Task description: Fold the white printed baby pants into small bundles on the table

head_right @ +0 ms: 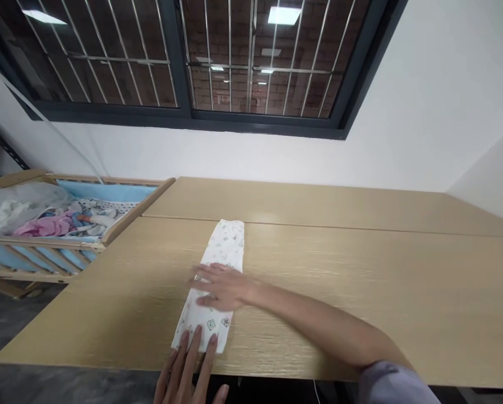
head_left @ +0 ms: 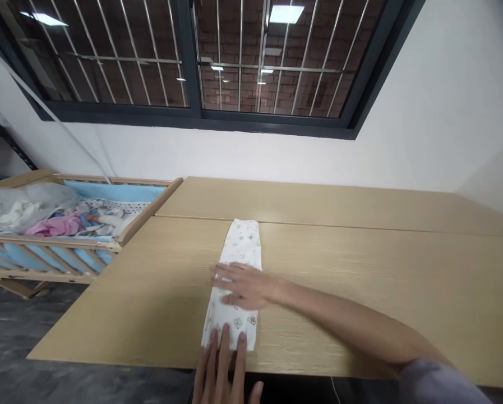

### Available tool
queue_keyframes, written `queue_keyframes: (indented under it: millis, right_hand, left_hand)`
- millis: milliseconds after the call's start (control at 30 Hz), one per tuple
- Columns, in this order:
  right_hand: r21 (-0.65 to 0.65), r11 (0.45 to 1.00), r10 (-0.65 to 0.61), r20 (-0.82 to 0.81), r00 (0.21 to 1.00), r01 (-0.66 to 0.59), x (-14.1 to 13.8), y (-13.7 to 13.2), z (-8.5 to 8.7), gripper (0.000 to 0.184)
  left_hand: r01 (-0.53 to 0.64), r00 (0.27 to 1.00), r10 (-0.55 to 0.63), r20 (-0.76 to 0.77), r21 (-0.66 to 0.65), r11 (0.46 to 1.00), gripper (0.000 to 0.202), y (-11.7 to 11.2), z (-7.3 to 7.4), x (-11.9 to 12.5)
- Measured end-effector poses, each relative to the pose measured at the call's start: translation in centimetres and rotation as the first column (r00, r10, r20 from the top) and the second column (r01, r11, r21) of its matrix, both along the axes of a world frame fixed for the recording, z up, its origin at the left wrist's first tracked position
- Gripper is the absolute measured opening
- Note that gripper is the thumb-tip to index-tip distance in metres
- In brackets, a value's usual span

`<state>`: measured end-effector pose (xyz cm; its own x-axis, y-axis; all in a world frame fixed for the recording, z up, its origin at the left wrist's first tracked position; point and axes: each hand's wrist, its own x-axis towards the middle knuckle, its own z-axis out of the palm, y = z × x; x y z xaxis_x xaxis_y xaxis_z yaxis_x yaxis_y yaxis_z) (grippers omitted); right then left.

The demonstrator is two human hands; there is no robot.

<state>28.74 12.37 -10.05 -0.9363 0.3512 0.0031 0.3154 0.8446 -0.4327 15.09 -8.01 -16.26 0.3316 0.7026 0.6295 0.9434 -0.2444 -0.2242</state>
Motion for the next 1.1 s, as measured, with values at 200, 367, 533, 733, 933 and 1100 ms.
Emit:
queue_keyframes:
  millis: [200, 367, 533, 733, 933, 1100]
  right_hand:
    - [0.116, 0.952, -0.291, 0.053, 0.955, 0.283, 0.3, 12.1, -1.4, 0.067]
    - [0.137, 0.930, -0.347, 0.027, 0.937, 0.341, 1.1, 16.8, -1.6, 0.062]
    - [0.143, 0.922, -0.359, -0.045, 0.932, 0.361, 1.3, 14.1, -0.4, 0.066]
    - [0.135, 0.946, -0.256, -0.246, 0.935, 0.294, 3.5, 2.4, 3.4, 0.044]
    - [0.256, 0.965, -0.015, -0.153, 0.988, 0.054, 6.1, -9.0, 2.4, 0.046]
    - [0.554, 0.815, -0.054, -0.219, 0.974, 0.170, 6.7, -13.7, -0.8, 0.030]
  left_hand:
    - [0.008, 0.998, -0.007, -0.065, 0.015, 1.000, 0.056, 0.1, 0.6, -0.4]
    - [0.014, 0.999, -0.012, -0.050, 0.042, 0.999, 0.055, 0.1, 0.0, -0.2]
    - [0.036, 0.999, -0.036, -0.001, 0.042, 0.998, 0.049, 0.6, 0.3, -0.4]
    - [0.245, 0.949, -0.223, 0.221, -0.074, 0.967, 0.027, 2.6, 3.5, -3.9]
    - [0.412, 0.890, -0.350, 0.293, -0.185, 0.892, 0.026, 3.3, 4.1, -7.2]
    - [0.551, 0.832, -0.507, 0.226, -0.222, 0.805, 0.038, 2.1, 4.9, -7.5]
